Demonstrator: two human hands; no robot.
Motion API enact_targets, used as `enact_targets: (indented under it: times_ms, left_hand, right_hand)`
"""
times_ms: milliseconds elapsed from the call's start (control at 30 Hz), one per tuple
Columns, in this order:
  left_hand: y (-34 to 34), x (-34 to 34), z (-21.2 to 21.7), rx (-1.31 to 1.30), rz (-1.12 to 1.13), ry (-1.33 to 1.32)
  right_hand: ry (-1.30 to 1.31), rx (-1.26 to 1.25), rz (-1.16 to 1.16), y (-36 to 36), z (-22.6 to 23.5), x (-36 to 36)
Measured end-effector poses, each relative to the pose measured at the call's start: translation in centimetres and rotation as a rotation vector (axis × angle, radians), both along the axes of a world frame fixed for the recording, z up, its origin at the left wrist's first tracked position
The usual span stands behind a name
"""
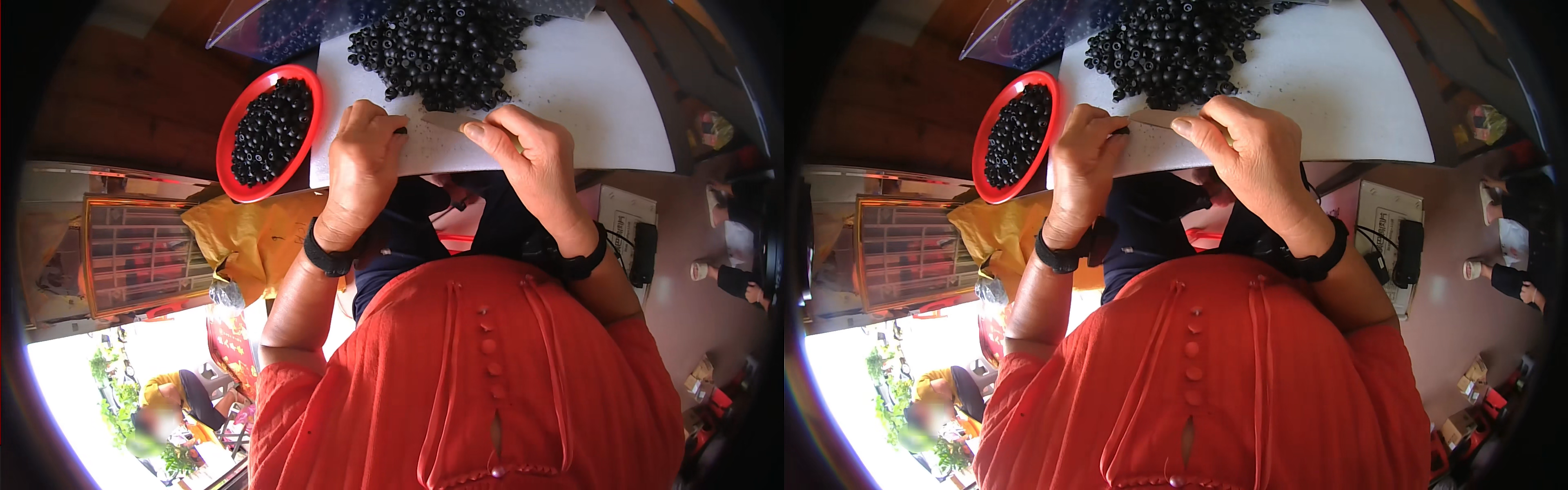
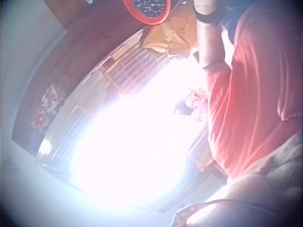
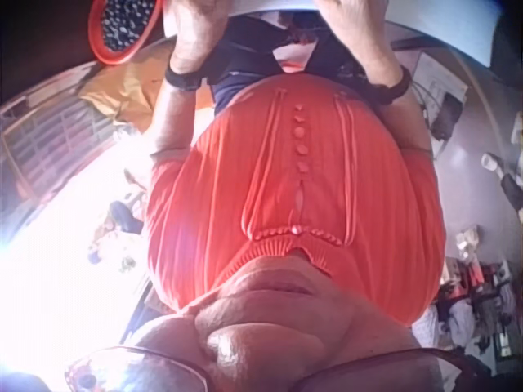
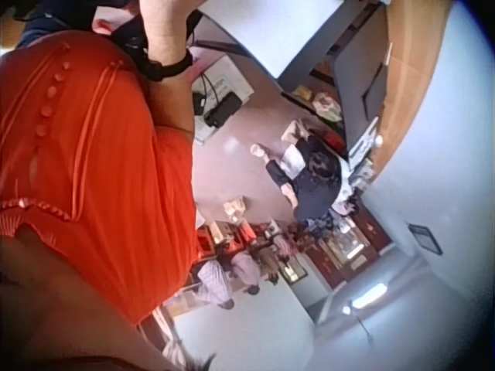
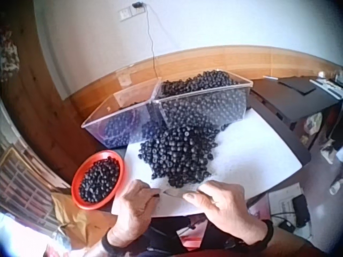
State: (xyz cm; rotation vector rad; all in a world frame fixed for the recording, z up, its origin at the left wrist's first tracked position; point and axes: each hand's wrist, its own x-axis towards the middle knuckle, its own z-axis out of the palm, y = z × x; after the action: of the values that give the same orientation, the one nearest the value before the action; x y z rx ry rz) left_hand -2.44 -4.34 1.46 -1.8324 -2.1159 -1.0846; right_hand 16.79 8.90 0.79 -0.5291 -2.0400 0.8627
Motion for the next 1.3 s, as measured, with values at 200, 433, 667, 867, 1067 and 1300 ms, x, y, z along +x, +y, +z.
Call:
enact_targets:
  times_ms: [200, 433, 667, 867, 1067, 1300]
  left_hand:
    - [-0.5, 1.5, 1.2, -0.018, -0.138, -0.952]
    - [-0.1, 2.0, 0.3, 0.047, -0.235, -1.302]
    - [0.1, 1.8, -0.2, 0.145, -0.388, -1.470]
    - [0.1, 2.2, -0.1, 0.142, -0.389, -1.443]
    - [0.3, 2.5, 0.0, 0.145, -0.363, -1.415]
    - [0.5, 2.8, 0.0, 0.146, -0.345, -1.438]
  right_hand:
    - [-0.021, -0.004, -0.021, -0.2, 0.1, -0.2]
    - [-0.042, -0.031, -0.014, -0.2, 0.4, -0.1]
    - [-0.047, -0.017, -0.018, -0.2, 0.4, 0.0]
    - [-0.063, 0.002, -0.026, -0.2, 0.3, -0.1]
    - [-0.046, 0.022, -0.026, -0.2, 0.1, -0.2]
    - [-0.017, 0.123, -0.042, 0.0, -0.6, -0.3]
